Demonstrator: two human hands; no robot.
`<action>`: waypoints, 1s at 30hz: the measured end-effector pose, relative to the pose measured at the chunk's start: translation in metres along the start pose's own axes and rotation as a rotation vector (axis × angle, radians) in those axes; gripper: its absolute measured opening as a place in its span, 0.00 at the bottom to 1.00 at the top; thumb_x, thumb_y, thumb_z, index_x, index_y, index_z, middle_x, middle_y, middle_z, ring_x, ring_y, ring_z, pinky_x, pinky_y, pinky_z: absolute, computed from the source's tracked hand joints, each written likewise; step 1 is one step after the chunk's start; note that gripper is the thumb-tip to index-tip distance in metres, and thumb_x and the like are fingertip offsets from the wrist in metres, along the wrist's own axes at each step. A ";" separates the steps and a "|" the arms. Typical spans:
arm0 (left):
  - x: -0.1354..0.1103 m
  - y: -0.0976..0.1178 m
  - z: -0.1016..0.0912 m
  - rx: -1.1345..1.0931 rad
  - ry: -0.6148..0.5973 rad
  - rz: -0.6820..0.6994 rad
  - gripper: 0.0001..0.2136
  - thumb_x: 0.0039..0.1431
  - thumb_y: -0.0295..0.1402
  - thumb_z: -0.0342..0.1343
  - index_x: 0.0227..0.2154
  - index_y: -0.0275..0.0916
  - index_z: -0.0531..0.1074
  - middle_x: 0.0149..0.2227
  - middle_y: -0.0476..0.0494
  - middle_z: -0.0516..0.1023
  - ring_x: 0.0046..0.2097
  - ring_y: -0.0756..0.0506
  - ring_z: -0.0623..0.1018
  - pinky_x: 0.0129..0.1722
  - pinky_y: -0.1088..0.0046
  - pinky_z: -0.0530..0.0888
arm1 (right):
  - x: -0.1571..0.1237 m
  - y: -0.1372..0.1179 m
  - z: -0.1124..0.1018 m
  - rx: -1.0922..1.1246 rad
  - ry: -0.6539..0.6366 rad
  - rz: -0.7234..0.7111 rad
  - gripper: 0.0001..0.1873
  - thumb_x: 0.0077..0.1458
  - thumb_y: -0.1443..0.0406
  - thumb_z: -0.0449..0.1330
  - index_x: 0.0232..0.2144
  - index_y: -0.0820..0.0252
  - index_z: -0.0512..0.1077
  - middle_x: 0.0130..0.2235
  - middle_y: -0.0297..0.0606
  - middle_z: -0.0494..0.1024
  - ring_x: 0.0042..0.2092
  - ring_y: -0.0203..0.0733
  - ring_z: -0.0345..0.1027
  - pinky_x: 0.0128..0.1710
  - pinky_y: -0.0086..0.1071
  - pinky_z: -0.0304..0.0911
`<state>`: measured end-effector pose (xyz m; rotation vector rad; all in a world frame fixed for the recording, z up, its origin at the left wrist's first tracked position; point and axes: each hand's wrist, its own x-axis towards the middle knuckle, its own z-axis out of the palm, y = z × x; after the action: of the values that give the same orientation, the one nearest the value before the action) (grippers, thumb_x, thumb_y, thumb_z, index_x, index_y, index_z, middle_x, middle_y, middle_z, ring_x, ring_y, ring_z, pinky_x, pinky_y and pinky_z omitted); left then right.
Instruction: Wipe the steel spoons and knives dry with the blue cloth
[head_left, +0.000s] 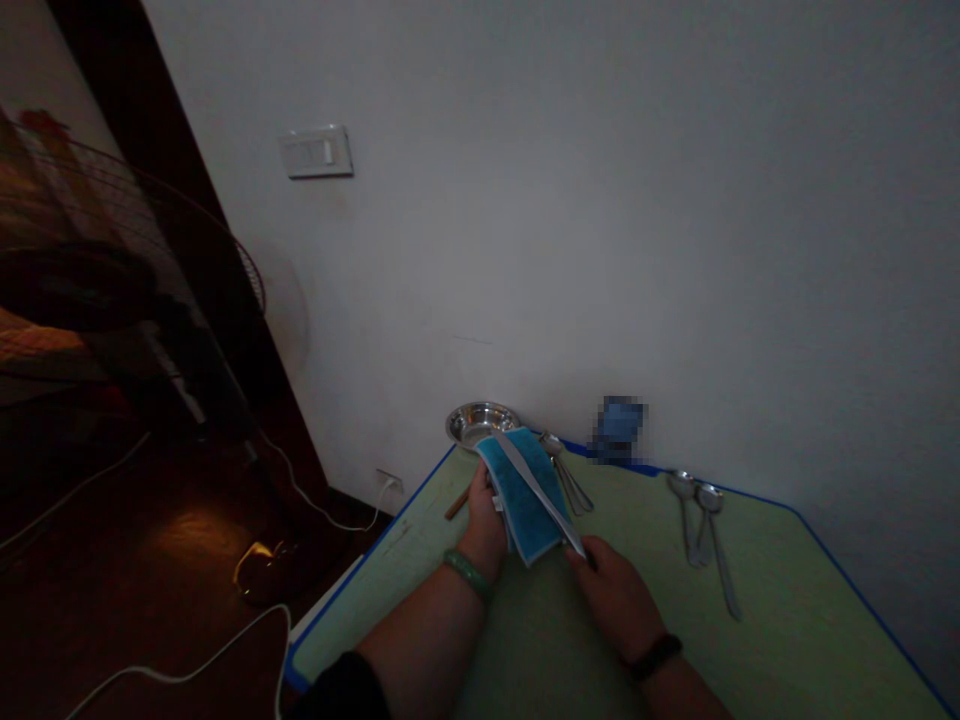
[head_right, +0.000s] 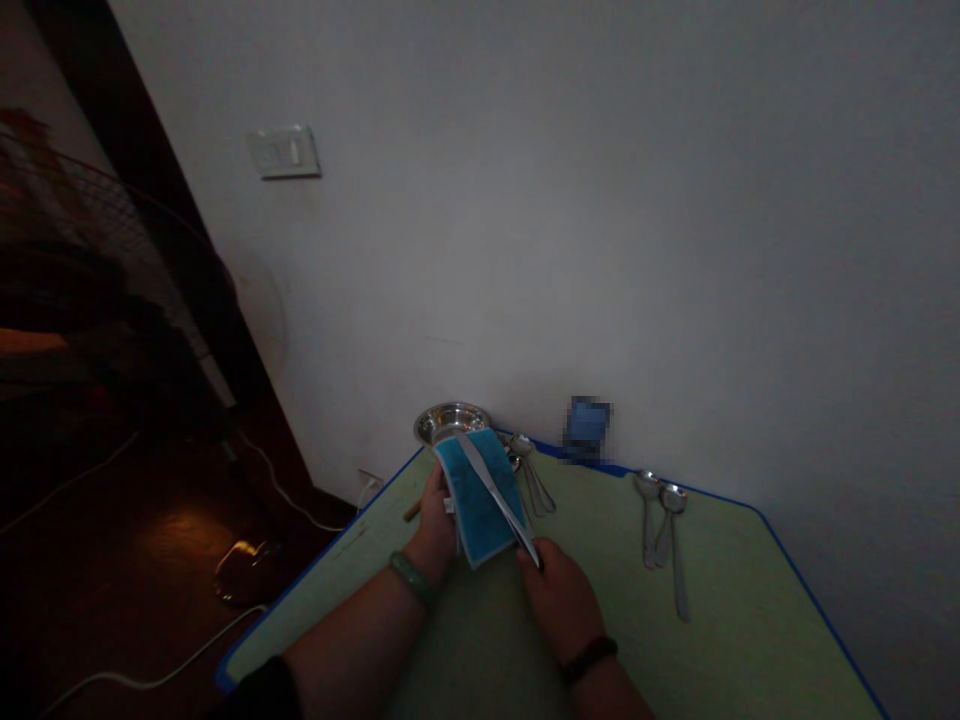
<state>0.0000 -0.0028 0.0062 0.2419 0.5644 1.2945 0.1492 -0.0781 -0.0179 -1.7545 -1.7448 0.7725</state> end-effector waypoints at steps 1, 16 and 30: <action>-0.001 0.000 0.000 -0.002 -0.002 0.001 0.15 0.49 0.43 0.49 0.19 0.37 0.70 0.16 0.48 0.72 0.19 0.47 0.73 0.28 0.68 0.72 | 0.000 -0.001 0.000 0.002 0.002 0.002 0.15 0.52 0.56 0.45 0.32 0.57 0.67 0.33 0.36 0.74 0.34 0.39 0.66 0.31 0.27 0.55; -0.001 0.000 0.003 -0.005 -0.058 0.002 0.14 0.48 0.42 0.49 0.19 0.37 0.69 0.19 0.46 0.74 0.24 0.44 0.75 0.35 0.63 0.71 | 0.002 0.000 0.000 -0.047 -0.023 -0.025 0.18 0.52 0.54 0.44 0.33 0.57 0.68 0.33 0.37 0.75 0.34 0.38 0.66 0.32 0.27 0.55; 0.001 0.001 0.002 -0.017 -0.055 -0.044 0.15 0.49 0.44 0.48 0.21 0.37 0.70 0.19 0.46 0.74 0.25 0.43 0.75 0.36 0.63 0.71 | 0.001 0.001 0.000 -0.065 -0.041 -0.029 0.18 0.52 0.54 0.44 0.34 0.56 0.69 0.35 0.36 0.76 0.35 0.38 0.67 0.33 0.26 0.56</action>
<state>0.0004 -0.0018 0.0077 0.2489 0.5096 1.2459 0.1493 -0.0768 -0.0186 -1.7638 -1.8373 0.7520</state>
